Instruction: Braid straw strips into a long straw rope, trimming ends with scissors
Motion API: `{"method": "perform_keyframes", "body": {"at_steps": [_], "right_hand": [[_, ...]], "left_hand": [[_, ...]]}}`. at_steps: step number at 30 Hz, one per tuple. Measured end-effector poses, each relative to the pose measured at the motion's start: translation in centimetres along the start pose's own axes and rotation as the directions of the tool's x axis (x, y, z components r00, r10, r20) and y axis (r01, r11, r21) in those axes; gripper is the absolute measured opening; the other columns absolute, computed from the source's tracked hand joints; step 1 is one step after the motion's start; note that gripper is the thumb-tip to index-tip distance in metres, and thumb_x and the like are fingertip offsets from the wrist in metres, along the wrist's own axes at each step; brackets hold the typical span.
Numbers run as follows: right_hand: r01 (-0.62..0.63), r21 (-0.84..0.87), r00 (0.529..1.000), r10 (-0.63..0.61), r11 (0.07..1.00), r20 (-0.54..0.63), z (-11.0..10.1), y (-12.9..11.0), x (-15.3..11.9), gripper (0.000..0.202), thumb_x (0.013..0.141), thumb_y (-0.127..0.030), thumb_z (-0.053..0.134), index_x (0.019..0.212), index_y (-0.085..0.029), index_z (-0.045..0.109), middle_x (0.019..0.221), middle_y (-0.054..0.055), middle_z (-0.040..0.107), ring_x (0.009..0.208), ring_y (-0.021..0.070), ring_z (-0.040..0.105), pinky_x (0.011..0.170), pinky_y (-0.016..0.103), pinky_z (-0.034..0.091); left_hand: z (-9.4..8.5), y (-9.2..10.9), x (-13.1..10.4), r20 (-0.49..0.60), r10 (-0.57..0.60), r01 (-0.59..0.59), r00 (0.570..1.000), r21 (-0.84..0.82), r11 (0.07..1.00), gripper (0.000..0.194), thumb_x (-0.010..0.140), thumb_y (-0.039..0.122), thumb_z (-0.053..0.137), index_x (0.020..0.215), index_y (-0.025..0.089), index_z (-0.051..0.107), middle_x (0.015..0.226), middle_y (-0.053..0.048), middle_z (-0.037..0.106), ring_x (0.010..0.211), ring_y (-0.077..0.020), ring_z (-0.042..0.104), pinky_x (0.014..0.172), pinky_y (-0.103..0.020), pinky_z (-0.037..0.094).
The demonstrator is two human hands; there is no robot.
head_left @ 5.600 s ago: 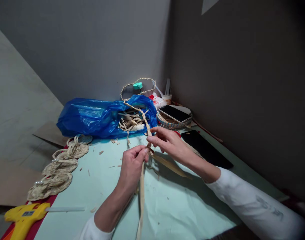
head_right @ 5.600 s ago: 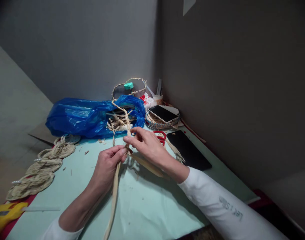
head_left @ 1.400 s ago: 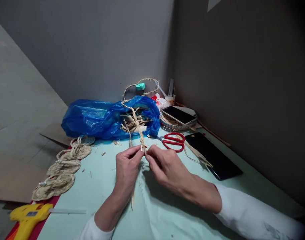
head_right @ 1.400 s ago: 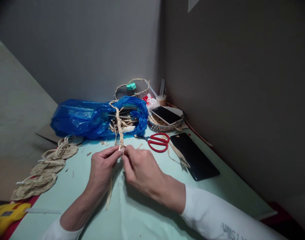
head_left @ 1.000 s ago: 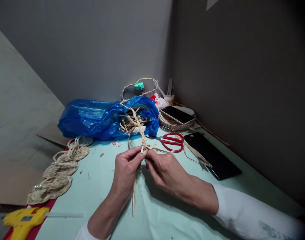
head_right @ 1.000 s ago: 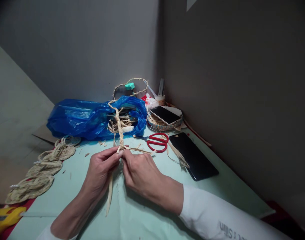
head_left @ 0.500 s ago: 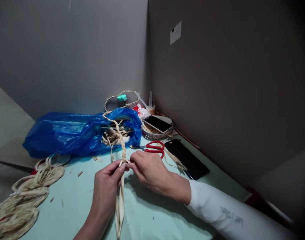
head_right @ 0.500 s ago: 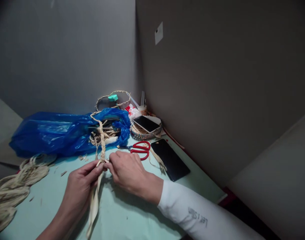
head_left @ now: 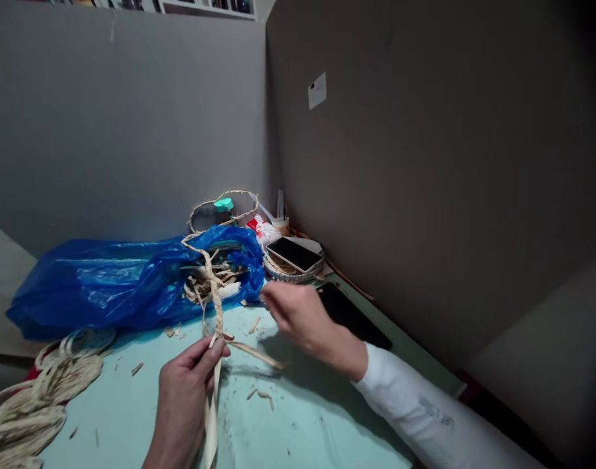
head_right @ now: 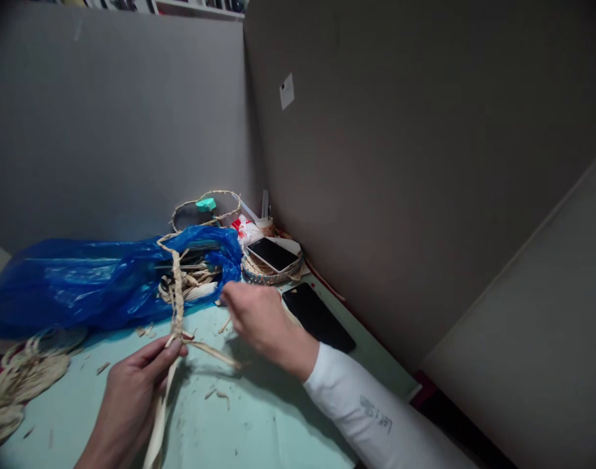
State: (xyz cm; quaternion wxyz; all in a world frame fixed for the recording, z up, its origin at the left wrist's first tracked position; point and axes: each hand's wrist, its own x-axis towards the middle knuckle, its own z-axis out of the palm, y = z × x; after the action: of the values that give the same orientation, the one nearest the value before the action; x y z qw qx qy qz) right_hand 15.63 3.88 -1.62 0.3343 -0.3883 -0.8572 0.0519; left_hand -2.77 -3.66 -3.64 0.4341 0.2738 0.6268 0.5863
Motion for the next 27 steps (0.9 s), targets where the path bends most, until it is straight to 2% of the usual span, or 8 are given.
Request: {"method": "perform_keyframes", "body": {"at_steps": [2,3,8,12,16,18,21,27], "right_hand": [[-0.143,-0.122,0.99,0.144,0.982,-0.002,-1.2,1.6,0.6,0.015,0.094,-0.017,0.044,0.094,-0.016,0.06,0.085,0.006,0.065,0.072,0.0145,0.055,0.063,0.025,0.032],[-0.164,-0.189,0.984,0.174,0.968,0.039,-1.4,2.3,0.8,0.014,0.092,-0.014,0.047,0.095,-0.015,0.06,0.089,0.007,0.066,0.078,0.0165,0.057,0.064,0.026,0.033],[0.03,-0.373,0.907,0.132,0.927,0.399,0.9,3.3,0.7,0.018,0.087,-0.01,0.048,0.099,-0.013,0.062,0.099,0.014,0.064,0.092,0.0252,0.057,0.073,0.033,0.037],[0.072,-0.425,0.896,0.128,0.902,0.425,2.6,2.8,0.3,0.019,0.084,-0.008,0.047,0.098,-0.011,0.06,0.095,0.015,0.062,0.09,0.028,0.056,0.073,0.036,0.038],[-0.014,-0.324,0.927,0.134,0.946,0.35,2.0,2.8,0.4,0.013,0.085,-0.018,0.048,0.095,-0.012,0.055,0.092,0.014,0.059,0.083,0.0248,0.056,0.069,0.032,0.04],[-0.074,-0.237,0.938,0.149,0.969,0.313,1.4,2.9,0.5,0.019,0.086,-0.022,0.048,0.101,-0.012,0.053,0.096,0.014,0.059,0.081,0.0238,0.058,0.067,0.031,0.042],[-0.083,-0.06,0.96,0.096,0.995,0.265,0.7,3.0,0.5,0.035,0.086,-0.026,0.049,0.117,-0.012,0.046,0.106,0.015,0.059,0.09,0.0251,0.059,0.073,0.032,0.045],[-0.119,0.273,0.955,0.035,0.955,0.295,0.1,1.8,0.6,0.047,0.085,-0.038,0.056,0.126,-0.02,0.044,0.115,0.01,0.061,0.093,0.0208,0.062,0.077,0.029,0.049]], "left_hand": [[0.1,0.3,-0.1,-0.007,-0.043,0.043,0.999,-0.07,0.997,0.043,0.043,0.038,0.089,0.072,0.012,0.072,0.06,0.001,0.062,0.047,-0.0075,0.05,0.042,-0.016,0.039],[0.1,0.4,-0.2,0.006,-0.052,0.052,0.999,-0.086,0.995,0.041,0.044,0.037,0.089,0.072,0.012,0.071,0.059,0.001,0.061,0.046,-0.0063,0.049,0.041,-0.015,0.037],[0.2,0.9,-0.9,0.125,-0.019,0.038,0.992,-0.149,0.988,0.034,0.057,0.037,0.085,0.068,0.011,0.067,0.056,0.003,0.054,0.041,-0.0006,0.04,0.037,-0.01,0.027],[0.1,1.1,-1.2,0.182,0.019,0.014,0.983,-0.181,0.983,0.029,0.066,0.035,0.08,0.066,0.011,0.065,0.056,0.005,0.048,0.041,0.0011,0.034,0.038,-0.009,0.023],[-0.2,1.2,-1.1,0.208,0.06,-0.016,0.976,-0.204,0.979,0.024,0.072,0.032,0.076,0.068,0.011,0.065,0.057,0.004,0.048,0.042,0.0016,0.029,0.038,-0.01,0.02],[-0.4,1.3,-0.9,0.204,0.068,-0.02,0.977,-0.226,0.974,0.022,0.073,0.031,0.075,0.07,0.011,0.066,0.062,0.003,0.053,0.043,0.0015,0.029,0.039,-0.011,0.021],[-0.6,1.4,-0.7,0.197,0.074,-0.022,0.978,-0.256,0.967,0.02,0.075,0.031,0.074,0.073,0.012,0.067,0.066,0.002,0.055,0.043,0.0014,0.029,0.039,-0.011,0.021],[-0.8,2.0,-0.6,0.218,0.07,-0.006,0.974,-0.285,0.958,0.02,0.079,0.03,0.07,0.074,0.012,0.061,0.067,0.003,0.053,0.043,0.0015,0.03,0.039,-0.011,0.018]]}}
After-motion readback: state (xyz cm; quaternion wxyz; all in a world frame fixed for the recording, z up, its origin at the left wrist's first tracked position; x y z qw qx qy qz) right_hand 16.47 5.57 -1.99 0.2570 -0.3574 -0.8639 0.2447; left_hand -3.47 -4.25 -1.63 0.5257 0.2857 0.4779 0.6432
